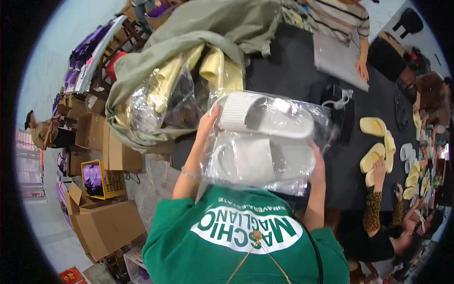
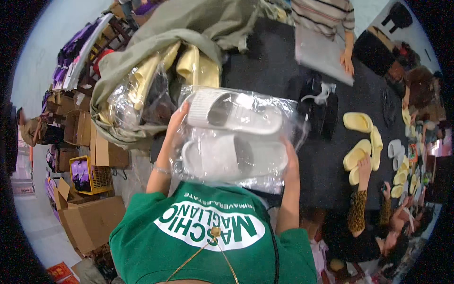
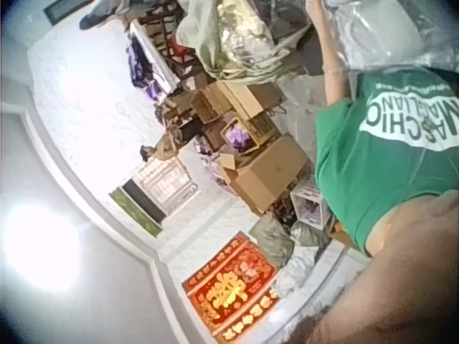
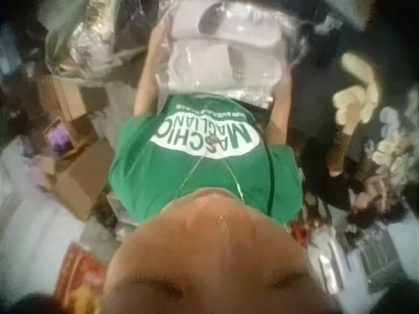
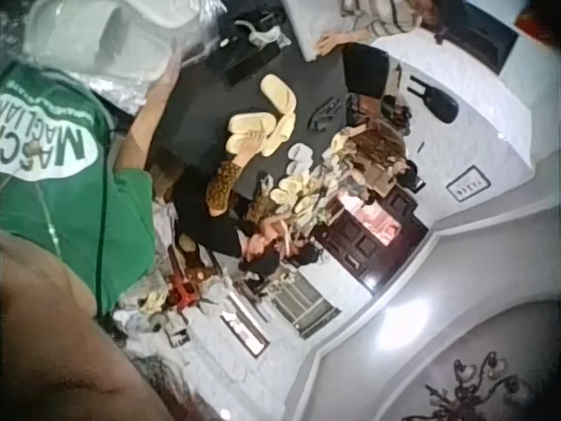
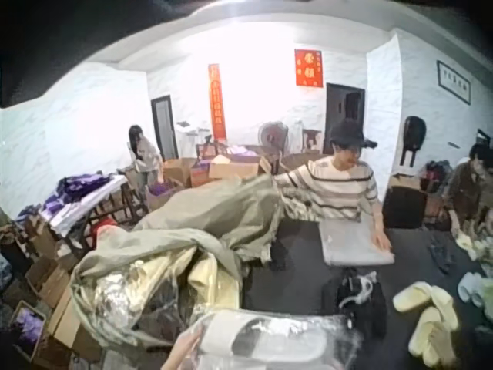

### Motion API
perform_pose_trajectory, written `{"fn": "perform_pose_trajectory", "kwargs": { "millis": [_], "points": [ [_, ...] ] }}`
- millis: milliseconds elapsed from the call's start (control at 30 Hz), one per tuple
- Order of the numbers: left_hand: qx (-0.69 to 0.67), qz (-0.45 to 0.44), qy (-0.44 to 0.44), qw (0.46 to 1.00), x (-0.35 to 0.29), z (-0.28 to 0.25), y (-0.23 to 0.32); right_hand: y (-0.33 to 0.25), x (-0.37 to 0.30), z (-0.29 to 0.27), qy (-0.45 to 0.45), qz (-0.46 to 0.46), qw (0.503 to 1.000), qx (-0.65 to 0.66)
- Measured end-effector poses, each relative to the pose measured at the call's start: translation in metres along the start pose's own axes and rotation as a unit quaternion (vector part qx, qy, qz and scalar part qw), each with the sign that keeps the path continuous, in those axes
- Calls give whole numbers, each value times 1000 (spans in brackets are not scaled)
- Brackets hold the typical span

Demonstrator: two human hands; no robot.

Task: The person packs pairs of yellow, white, and black plastic slippers into clear plastic bags. They retrieve slippers from a large green sack, place them into bags, and seal them on a table. The person works alongside others in a busy room filled with boxes and packing materials.

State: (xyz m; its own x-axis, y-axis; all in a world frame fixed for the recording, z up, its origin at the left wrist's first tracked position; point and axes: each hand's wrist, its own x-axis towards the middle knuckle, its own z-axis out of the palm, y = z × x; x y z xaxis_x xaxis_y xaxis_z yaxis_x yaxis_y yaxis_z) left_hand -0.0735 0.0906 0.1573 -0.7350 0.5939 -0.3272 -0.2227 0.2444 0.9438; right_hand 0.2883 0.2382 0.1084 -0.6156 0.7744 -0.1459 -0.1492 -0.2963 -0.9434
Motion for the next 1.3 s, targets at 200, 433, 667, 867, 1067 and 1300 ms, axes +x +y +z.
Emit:
{"fn": "perform_pose_trajectory", "kwargs": {
  "millis": [200, 433, 667, 867, 1067, 1300],
  "points": [
    [232, 195, 94, 948, -15, -2, -68, 34, -24, -41, 144, 64, 911, -381],
    [346, 214, 87, 909, -72, 13, -126, 42, -19, -6, 164, 13, 882, -442],
    [404, 36, 59, 912, -97, -3, -175, 30, -18, 5, 110, 123, 974, -153],
    [204, -17, 91, 975, -95, -14, -153, 13, -19, 13, 118, 101, 976, -155],
    [317, 20, 105, 942, -90, -30, -183, 24, -20, -8, 94, 198, 961, 168],
    [494, 248, 117, 825, -96, -17, -150, 60, 1, -5, -72, -28, 890, -450]
  ]
}}
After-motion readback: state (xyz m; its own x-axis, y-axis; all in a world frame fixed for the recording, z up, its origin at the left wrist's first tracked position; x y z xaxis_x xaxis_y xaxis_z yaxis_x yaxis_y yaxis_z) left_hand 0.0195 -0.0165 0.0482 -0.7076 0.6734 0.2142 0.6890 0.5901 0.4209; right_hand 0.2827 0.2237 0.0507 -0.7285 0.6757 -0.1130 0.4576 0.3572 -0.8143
